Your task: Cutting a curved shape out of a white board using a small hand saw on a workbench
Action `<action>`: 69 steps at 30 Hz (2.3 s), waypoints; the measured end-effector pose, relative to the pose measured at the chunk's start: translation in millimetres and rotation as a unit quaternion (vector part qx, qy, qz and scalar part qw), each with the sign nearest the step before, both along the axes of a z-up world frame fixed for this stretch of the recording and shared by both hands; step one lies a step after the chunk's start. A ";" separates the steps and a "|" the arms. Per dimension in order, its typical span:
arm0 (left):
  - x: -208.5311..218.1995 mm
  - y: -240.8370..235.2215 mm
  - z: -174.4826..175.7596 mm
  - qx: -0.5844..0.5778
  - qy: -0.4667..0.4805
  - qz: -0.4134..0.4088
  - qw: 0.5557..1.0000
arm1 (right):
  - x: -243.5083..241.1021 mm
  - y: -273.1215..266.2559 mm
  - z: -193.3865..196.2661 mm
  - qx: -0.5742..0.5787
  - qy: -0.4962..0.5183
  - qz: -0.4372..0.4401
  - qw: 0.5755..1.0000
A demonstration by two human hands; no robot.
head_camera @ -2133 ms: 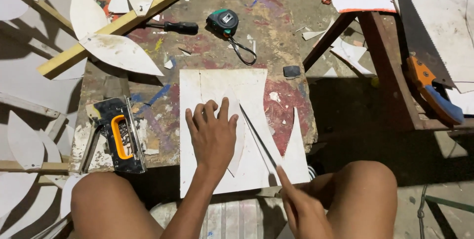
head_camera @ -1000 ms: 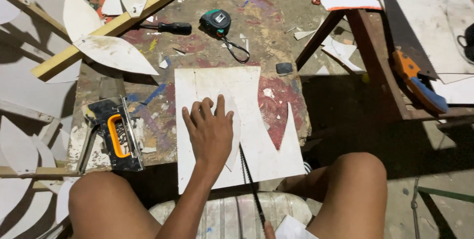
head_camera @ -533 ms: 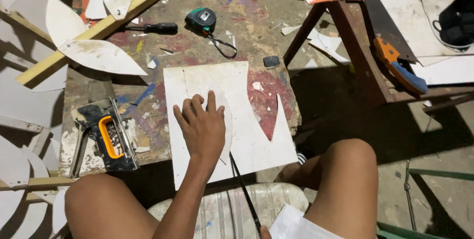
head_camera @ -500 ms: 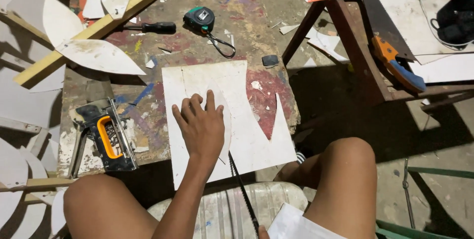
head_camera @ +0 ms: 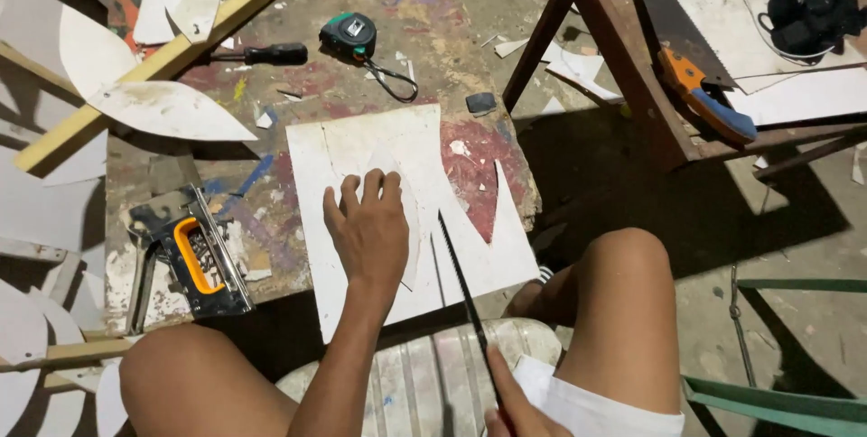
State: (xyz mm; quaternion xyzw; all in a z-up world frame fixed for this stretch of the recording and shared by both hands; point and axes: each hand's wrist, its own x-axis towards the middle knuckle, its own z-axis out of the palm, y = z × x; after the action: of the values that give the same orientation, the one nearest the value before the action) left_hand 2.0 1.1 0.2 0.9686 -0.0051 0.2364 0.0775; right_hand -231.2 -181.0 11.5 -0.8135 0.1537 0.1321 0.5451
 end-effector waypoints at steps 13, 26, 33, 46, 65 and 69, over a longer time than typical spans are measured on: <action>-16.8 -4.5 0.2 -0.012 0.058 -0.022 0.998 | 14.9 25.6 38.0 -0.274 0.104 0.075 0.953; -14.7 -3.3 -2.8 -0.017 0.053 -0.030 0.998 | -6.3 65.4 41.9 -0.228 0.088 0.115 0.963; -16.3 -0.3 -2.9 -0.045 0.070 -0.035 0.996 | -14.8 84.0 56.0 -0.207 0.056 0.108 0.971; -17.6 -1.3 -6.1 -0.011 0.045 -0.023 0.999 | -8.1 107.9 86.0 -0.186 0.097 0.117 0.971; -14.1 0.6 -7.9 -0.047 0.082 -0.047 0.994 | 7.4 133.9 91.8 -0.049 0.224 0.081 0.970; -14.9 0.0 -7.4 -0.052 0.079 -0.046 0.994 | 1.1 128.2 81.1 -0.127 0.214 0.141 0.958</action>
State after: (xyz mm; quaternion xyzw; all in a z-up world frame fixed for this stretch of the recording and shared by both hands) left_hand -12.9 1.2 -7.2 0.9777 -0.0309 0.1548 0.1383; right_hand -230.1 -52.8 92.7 -0.8422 0.1656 0.3577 0.3678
